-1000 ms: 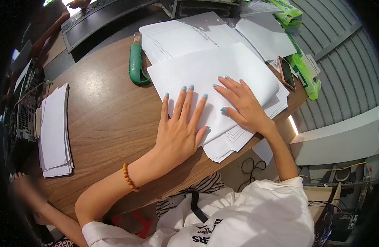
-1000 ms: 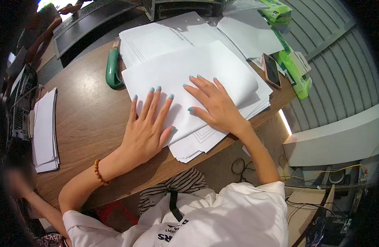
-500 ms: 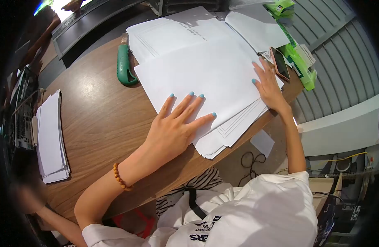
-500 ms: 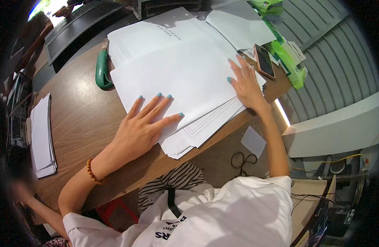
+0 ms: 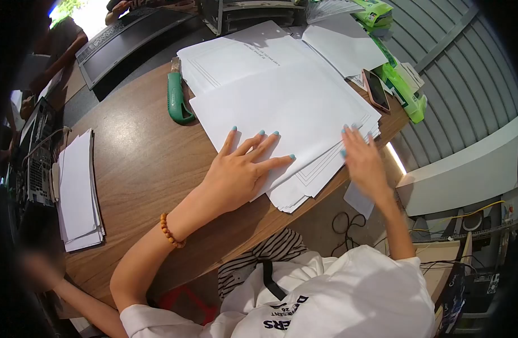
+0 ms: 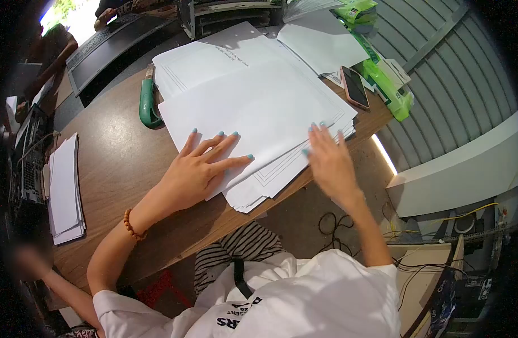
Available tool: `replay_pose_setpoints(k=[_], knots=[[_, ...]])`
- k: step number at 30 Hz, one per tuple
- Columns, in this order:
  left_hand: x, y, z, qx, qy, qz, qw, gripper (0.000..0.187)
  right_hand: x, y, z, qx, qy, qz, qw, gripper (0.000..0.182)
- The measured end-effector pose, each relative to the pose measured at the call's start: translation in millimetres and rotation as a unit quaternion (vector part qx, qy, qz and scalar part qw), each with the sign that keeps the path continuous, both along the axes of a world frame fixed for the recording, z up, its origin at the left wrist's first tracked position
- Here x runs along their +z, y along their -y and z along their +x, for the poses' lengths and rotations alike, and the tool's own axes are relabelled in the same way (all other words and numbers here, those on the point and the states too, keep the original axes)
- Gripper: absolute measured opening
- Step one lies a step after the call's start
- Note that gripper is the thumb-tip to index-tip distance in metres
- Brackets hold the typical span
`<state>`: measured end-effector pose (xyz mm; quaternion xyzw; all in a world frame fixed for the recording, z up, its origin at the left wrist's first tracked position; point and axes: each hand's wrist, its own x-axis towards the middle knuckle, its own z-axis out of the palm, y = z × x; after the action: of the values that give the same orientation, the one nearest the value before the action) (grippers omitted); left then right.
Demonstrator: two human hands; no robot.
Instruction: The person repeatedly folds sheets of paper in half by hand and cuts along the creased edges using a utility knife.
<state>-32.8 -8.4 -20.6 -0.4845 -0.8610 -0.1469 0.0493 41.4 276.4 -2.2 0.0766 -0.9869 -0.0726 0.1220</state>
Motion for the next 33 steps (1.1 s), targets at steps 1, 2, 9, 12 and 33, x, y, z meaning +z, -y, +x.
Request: replay_pose_setpoints(k=[1,2,9,12,33], knots=[[1,0,0,-0.001,0.011,-0.006,1.0,0.045,-3,13,7,0.012,-0.005,-0.011,1.0,0.038],[2,0,0,-0.003,0.012,-0.007,1.0,0.045,-6,25,13,0.022,-0.009,-0.022,0.999,0.041],[4,0,0,0.007,-0.002,-0.002,1.0,0.05,3,100,34,0.052,-0.006,-0.085,0.995,0.047],[4,1,0,0.008,0.0,-0.006,1.0,0.051,2,120,43,0.083,-0.011,-0.078,0.993,0.045],[4,1,0,0.013,0.003,-0.039,0.999,0.047,-4,23,8,0.033,0.042,-0.173,0.983,0.04]])
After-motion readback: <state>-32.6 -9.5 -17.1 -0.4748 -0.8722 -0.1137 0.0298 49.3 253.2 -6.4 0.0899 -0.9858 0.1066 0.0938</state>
